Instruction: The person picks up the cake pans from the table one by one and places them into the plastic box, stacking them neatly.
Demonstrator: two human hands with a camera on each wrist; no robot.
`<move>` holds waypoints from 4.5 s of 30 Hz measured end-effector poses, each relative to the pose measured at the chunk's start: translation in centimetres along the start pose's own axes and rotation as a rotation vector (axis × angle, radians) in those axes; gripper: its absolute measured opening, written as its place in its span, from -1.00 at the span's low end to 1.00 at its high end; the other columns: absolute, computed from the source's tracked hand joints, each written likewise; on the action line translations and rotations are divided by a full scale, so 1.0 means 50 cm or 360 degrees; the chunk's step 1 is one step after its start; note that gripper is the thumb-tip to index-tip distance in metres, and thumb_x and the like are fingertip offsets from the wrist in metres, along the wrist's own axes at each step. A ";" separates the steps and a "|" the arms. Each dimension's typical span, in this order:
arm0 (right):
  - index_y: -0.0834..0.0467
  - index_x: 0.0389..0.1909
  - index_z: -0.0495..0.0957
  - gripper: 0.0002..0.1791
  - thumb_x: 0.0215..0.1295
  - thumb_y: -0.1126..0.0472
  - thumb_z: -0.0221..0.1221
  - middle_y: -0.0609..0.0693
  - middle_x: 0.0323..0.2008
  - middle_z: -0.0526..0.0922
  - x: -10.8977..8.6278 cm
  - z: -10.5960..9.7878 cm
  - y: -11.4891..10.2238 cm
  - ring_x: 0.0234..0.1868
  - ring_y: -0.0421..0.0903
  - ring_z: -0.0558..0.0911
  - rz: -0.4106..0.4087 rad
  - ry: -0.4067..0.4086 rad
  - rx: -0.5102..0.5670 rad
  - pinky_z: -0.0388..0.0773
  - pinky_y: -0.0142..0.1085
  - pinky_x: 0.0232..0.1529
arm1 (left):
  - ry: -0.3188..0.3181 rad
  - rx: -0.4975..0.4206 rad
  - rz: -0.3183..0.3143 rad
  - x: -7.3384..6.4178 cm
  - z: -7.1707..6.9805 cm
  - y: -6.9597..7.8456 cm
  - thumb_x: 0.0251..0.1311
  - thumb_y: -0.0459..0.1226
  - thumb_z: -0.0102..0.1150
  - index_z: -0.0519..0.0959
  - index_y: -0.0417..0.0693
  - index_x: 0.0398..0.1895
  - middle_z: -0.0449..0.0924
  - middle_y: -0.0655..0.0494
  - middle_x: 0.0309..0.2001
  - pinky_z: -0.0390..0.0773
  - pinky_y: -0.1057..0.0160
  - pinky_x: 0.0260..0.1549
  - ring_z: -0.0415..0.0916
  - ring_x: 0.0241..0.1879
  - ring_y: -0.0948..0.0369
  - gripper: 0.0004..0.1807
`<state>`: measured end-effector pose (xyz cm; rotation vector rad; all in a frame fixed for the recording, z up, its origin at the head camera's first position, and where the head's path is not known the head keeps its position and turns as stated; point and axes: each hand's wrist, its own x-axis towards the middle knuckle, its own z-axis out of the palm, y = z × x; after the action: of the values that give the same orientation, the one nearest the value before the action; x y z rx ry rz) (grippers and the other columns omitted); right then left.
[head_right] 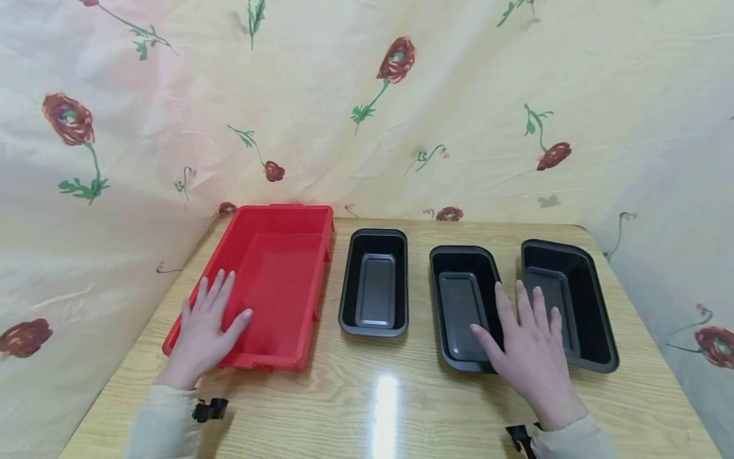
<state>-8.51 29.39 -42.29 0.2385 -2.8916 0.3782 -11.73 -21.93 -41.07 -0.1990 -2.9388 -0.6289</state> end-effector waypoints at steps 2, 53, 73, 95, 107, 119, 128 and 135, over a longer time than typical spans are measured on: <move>0.16 0.55 -0.15 -0.08 0.41 -0.19 0.03 0.45 0.46 -0.15 0.001 0.002 -0.001 0.46 0.37 -0.35 -0.0009 -0.0002 0.0009 -0.48 0.36 0.31 | 0.0004 -0.0024 -0.0022 -0.003 -0.006 -0.013 0.23 0.12 0.15 -0.15 0.05 0.58 -0.18 -0.15 0.54 -0.30 -0.46 0.26 -0.35 0.48 -0.23 0.00; 0.21 0.53 -0.02 -0.19 0.43 -0.02 0.10 0.42 0.38 0.14 0.017 0.001 -0.050 0.33 0.41 0.16 -0.0137 0.0078 0.0304 0.14 0.34 0.20 | -0.0031 -0.0823 -0.0477 -0.067 -0.018 -0.147 0.48 -0.37 -0.25 -0.07 -0.06 0.56 0.02 -0.33 0.45 0.26 -0.23 0.24 0.14 0.32 -0.26 -0.38; 0.37 0.34 0.33 -0.42 0.41 0.15 0.14 0.32 0.09 0.57 0.060 0.018 -0.133 0.04 0.26 0.55 -0.0253 0.0112 0.0435 0.50 0.19 -0.06 | -0.0047 -0.0952 -0.0613 -0.064 -0.009 -0.149 0.51 -0.31 -0.27 -0.12 0.12 0.58 0.01 -0.20 0.48 0.43 -0.06 0.15 0.21 0.28 -0.18 -0.36; 0.52 0.19 0.40 -0.51 0.41 0.22 0.10 0.39 -0.04 0.61 0.090 0.069 -0.220 -0.11 0.22 0.65 -0.0213 0.0024 0.0358 0.58 0.11 -0.11 | -0.0020 -0.1060 -0.0672 -0.062 -0.005 -0.145 0.52 -0.28 -0.28 -0.11 0.21 0.58 0.01 -0.16 0.49 0.48 0.13 0.10 0.22 0.29 -0.15 -0.37; 0.52 0.13 0.41 -0.52 0.34 0.25 0.16 0.32 -0.30 0.67 0.096 0.093 -0.233 -0.33 0.20 0.66 -0.0197 0.0116 0.0251 0.60 0.08 -0.32 | 0.0008 -0.1073 -0.0661 -0.063 -0.008 -0.143 0.52 -0.30 -0.29 -0.09 0.15 0.58 0.03 -0.19 0.48 0.47 0.07 0.10 0.23 0.27 -0.17 -0.38; 0.58 0.15 0.38 -0.47 0.33 0.24 0.17 0.46 -0.03 0.58 0.103 0.110 -0.242 -0.11 0.31 0.63 -0.0088 0.0029 0.0239 0.58 0.14 -0.13 | 0.0003 -0.1129 -0.0692 -0.063 -0.008 -0.141 0.53 -0.28 -0.28 -0.11 0.19 0.58 0.01 -0.15 0.49 0.43 -0.05 0.15 0.19 0.31 -0.15 -0.38; 0.61 0.16 0.35 -0.44 0.34 0.24 0.15 0.49 -0.11 0.59 0.105 0.126 -0.247 -0.27 0.30 0.66 -0.0050 0.0020 0.0247 0.60 0.13 -0.28 | -0.0007 -0.1145 -0.0708 -0.063 -0.006 -0.143 0.52 -0.27 -0.26 -0.11 0.27 0.57 -0.01 -0.11 0.50 0.48 0.02 0.13 0.19 0.31 -0.14 -0.36; 0.63 0.20 0.29 -0.41 0.35 0.24 0.13 0.39 -0.42 0.62 0.107 0.132 -0.251 -0.45 0.21 0.64 0.0059 -0.0089 0.0243 0.59 0.05 -0.42 | 0.0000 -0.1140 -0.0704 -0.064 -0.006 -0.144 0.52 -0.25 -0.25 -0.10 0.27 0.57 0.00 -0.13 0.49 0.52 0.12 0.07 0.20 0.30 -0.14 -0.36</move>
<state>-12.60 14.95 -44.32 0.2240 -2.9276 0.6095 -9.68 -28.91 -44.16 0.3990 -2.6231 -1.7140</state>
